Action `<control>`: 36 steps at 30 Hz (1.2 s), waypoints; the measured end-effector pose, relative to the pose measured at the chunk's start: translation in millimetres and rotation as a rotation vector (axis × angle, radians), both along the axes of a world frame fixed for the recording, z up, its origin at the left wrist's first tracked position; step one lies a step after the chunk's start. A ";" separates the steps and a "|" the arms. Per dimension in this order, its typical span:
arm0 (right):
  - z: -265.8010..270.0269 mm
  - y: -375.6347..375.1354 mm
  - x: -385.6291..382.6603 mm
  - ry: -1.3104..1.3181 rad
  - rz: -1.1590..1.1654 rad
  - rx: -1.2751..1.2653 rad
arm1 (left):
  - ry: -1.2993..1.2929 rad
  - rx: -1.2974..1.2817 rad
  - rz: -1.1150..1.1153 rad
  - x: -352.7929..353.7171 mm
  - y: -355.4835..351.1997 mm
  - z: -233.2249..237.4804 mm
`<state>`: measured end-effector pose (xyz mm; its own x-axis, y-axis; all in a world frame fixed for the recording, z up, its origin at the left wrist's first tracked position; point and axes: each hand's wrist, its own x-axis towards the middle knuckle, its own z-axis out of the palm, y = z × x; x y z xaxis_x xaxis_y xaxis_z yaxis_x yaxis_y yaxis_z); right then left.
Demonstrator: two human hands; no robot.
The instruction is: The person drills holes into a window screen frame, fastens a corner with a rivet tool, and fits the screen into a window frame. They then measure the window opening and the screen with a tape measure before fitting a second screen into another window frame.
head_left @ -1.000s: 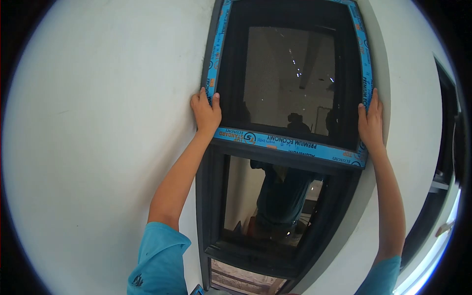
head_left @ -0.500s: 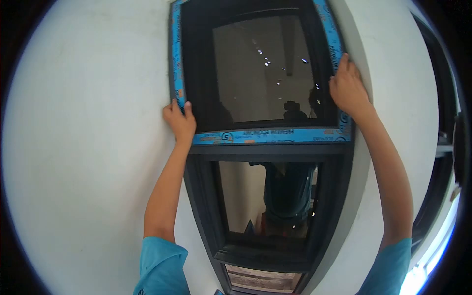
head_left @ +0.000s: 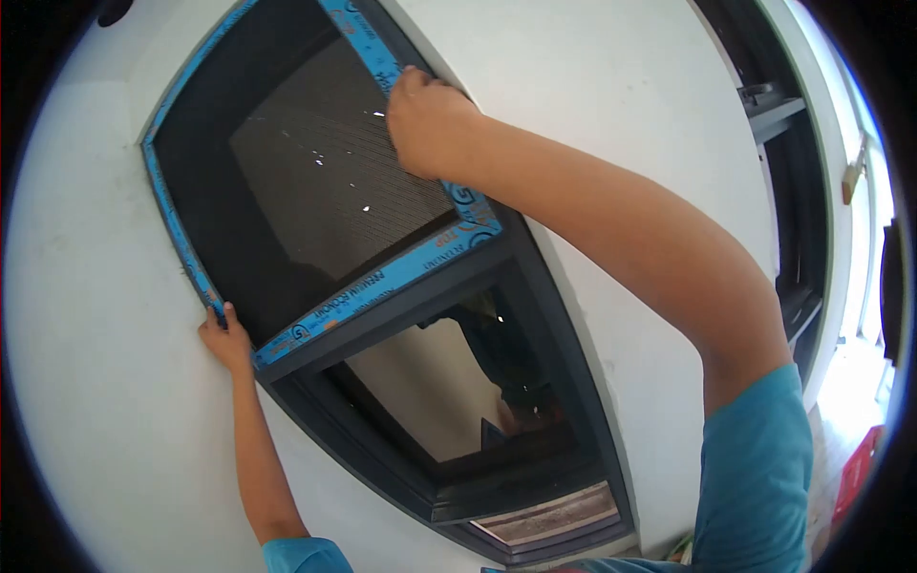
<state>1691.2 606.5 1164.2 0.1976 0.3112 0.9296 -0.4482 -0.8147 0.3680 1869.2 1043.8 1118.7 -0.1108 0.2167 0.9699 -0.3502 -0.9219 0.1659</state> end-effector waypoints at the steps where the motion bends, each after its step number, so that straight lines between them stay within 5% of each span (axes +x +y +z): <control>1: 0.4 -0.5 -7.1 0.014 -0.005 -0.017 | 0.037 -0.004 -0.013 -5.1 1.0 2.7; 12: 4.2 -2.3 -7.4 0.159 -0.042 -0.156 | 0.130 0.052 -0.069 -5.6 19.0 13.7; 14: 4.4 3.4 -21.6 0.450 0.033 -0.009 | 0.191 0.070 -0.078 -21.4 7.0 13.3; 15: 7.2 6.6 -32.3 0.453 -0.088 0.013 | 0.026 0.080 0.037 -7.9 15.9 11.8; 16: 6.9 6.7 -34.7 0.449 -0.201 0.022 | 0.011 0.083 0.031 -15.3 14.3 11.1; 17: 1.4 2.0 -11.4 0.210 0.037 0.181 | 0.117 0.060 0.036 -37.0 5.1 8.6; 19: 6.4 15.9 -30.9 0.370 0.115 0.377 | 0.335 -0.001 0.070 -37.6 21.6 14.9; 24: -23.1 32.5 -30.7 0.190 0.150 0.232 | 0.541 0.093 0.091 -41.1 29.4 14.7; 28: 11.7 -22.0 45.9 0.095 0.154 0.013 | 0.665 0.081 0.109 -29.9 41.6 11.7; 34: 3.9 0.0 26.2 0.160 -0.228 0.170 | 0.601 0.140 0.182 -16.2 40.2 16.7; 36: 14.5 -34.7 48.1 0.054 -0.280 0.067 | 0.634 0.045 -0.013 -73.3 15.4 10.8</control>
